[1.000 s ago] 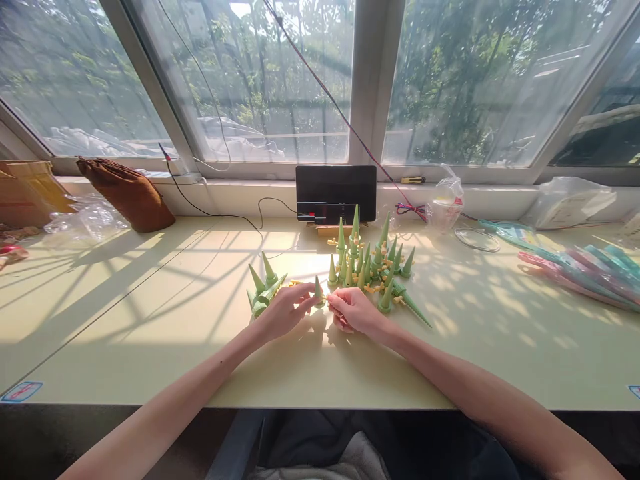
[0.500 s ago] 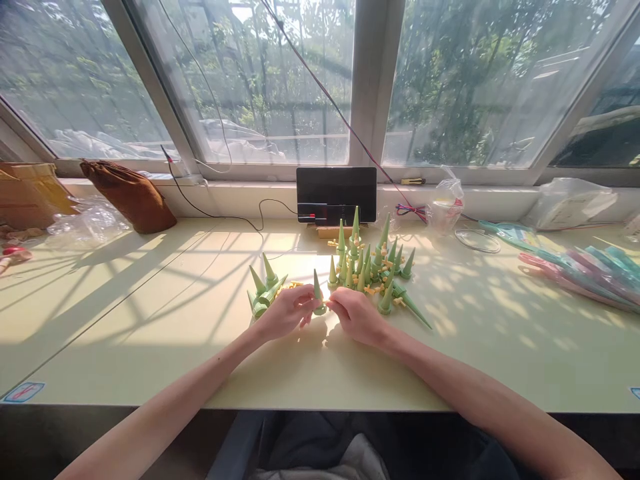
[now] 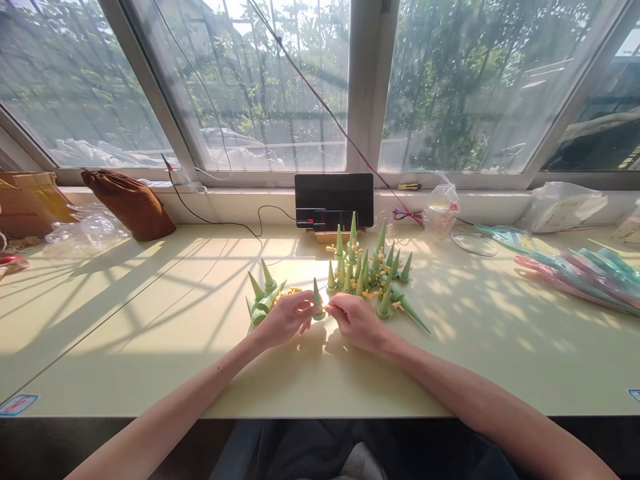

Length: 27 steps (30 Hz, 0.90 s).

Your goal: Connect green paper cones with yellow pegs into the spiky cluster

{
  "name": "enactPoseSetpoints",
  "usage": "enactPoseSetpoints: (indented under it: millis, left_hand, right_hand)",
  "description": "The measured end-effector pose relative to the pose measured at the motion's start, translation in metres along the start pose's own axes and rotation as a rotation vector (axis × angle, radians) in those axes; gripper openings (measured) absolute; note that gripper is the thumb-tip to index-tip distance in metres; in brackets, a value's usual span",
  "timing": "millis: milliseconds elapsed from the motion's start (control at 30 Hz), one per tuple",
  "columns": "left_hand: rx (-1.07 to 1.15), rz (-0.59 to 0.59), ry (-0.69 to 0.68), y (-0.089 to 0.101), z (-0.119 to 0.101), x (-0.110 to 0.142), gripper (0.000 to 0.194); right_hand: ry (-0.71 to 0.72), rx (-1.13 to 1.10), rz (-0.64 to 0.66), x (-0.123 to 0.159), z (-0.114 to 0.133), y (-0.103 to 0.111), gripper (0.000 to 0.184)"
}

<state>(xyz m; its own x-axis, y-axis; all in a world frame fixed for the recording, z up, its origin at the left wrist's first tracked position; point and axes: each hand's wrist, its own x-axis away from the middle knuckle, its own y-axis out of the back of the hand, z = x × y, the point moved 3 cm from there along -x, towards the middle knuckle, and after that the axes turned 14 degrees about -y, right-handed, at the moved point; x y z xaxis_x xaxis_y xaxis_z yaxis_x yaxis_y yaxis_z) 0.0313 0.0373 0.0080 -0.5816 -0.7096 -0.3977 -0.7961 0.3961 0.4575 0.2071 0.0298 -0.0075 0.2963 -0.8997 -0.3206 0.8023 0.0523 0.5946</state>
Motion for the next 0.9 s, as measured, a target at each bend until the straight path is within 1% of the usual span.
enactPoseSetpoints:
  millis: [67, 167, 233, 300, 367, 467, 600, 767, 900]
  left_hand:
    - [-0.04, -0.001, -0.03, 0.0, 0.001, 0.0, 0.022]
    - [-0.125, -0.001, -0.123, 0.0, 0.001, 0.0, 0.022]
    - [-0.184, 0.01, -0.19, 0.0, 0.0, 0.001, 0.021]
    - [-0.234, 0.029, -0.238, 0.0, 0.0, 0.001, 0.021]
    - [-0.271, 0.043, -0.267, 0.0, 0.0, 0.001, 0.021]
    - [-0.303, 0.043, -0.294, 0.0, 0.0, 0.002, 0.019]
    - [-0.321, 0.048, -0.29, 0.0, 0.001, 0.002, 0.019]
    - [-0.317, 0.052, -0.274, 0.0, 0.001, 0.002, 0.019]
    - [-0.305, 0.05, -0.235, 0.0, 0.003, 0.002, 0.02]
  right_hand:
    - [-0.104, -0.075, 0.056, 0.0, 0.001, -0.001, 0.036]
    - [-0.357, -0.324, 0.245, 0.001, 0.0, -0.005, 0.038]
    - [-0.493, -0.521, 0.36, 0.002, 0.0, -0.008, 0.04]
    - [-0.566, -0.679, 0.426, 0.002, 0.001, -0.009, 0.043]
    - [-0.611, -0.767, 0.468, 0.002, 0.002, -0.009, 0.043]
    - [-0.636, -0.802, 0.488, 0.002, 0.003, -0.008, 0.043]
    - [-0.608, -0.764, 0.461, 0.002, 0.005, -0.008, 0.043]
    - [-0.569, -0.61, 0.389, 0.001, -0.002, -0.01, 0.038]
    - [-0.452, -0.42, 0.331, 0.002, -0.005, -0.011, 0.035]
